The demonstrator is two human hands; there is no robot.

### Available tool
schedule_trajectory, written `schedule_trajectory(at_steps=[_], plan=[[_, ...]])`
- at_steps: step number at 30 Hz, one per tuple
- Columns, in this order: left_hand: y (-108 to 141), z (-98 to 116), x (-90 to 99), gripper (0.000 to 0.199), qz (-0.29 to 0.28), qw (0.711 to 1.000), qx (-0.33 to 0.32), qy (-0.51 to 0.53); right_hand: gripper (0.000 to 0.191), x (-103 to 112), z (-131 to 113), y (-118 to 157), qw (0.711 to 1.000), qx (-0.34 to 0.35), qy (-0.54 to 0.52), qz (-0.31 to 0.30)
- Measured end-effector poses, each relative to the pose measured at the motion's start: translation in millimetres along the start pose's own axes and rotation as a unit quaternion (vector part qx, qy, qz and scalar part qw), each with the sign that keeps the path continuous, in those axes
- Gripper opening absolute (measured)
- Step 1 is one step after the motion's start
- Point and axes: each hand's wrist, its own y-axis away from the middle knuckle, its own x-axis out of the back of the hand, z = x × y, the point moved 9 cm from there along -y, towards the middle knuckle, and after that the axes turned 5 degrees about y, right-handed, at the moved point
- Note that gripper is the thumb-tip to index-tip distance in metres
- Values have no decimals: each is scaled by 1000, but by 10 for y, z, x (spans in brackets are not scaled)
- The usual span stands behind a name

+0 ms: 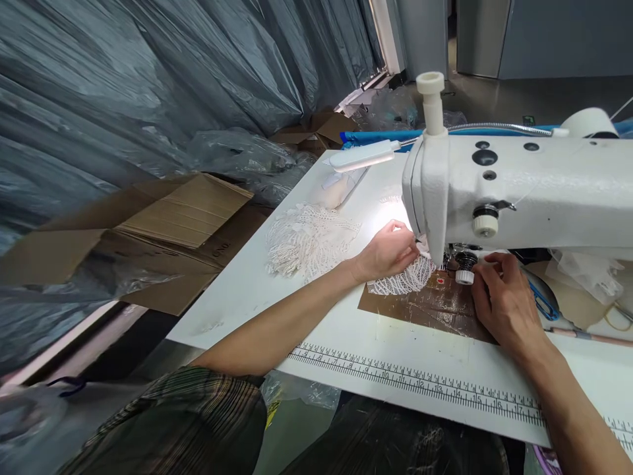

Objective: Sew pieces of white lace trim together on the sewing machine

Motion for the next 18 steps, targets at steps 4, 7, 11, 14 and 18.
schedule_trajectory(at_steps=[4, 7, 11, 14, 18], plan=[[43, -220, -36, 24, -1, 993, 112, 40, 29, -59, 93, 4, 1000, -21, 0, -9], [48, -274, 59, 32, 41, 990, 132, -39, 33, -108, 167, 20, 999, -38, -3, -4], [33, -288, 185, 18, 117, 981, 133, -80, 31, -137, 324, 20, 996, -84, -17, 12], [-5, -247, 147, 22, 110, 985, 111, -68, 28, -104, 443, -1, 992, -121, -25, 31], [-55, -86, 34, 32, 48, 994, 47, -85, 27, 9, 530, 1, 985, -158, -30, 65]])
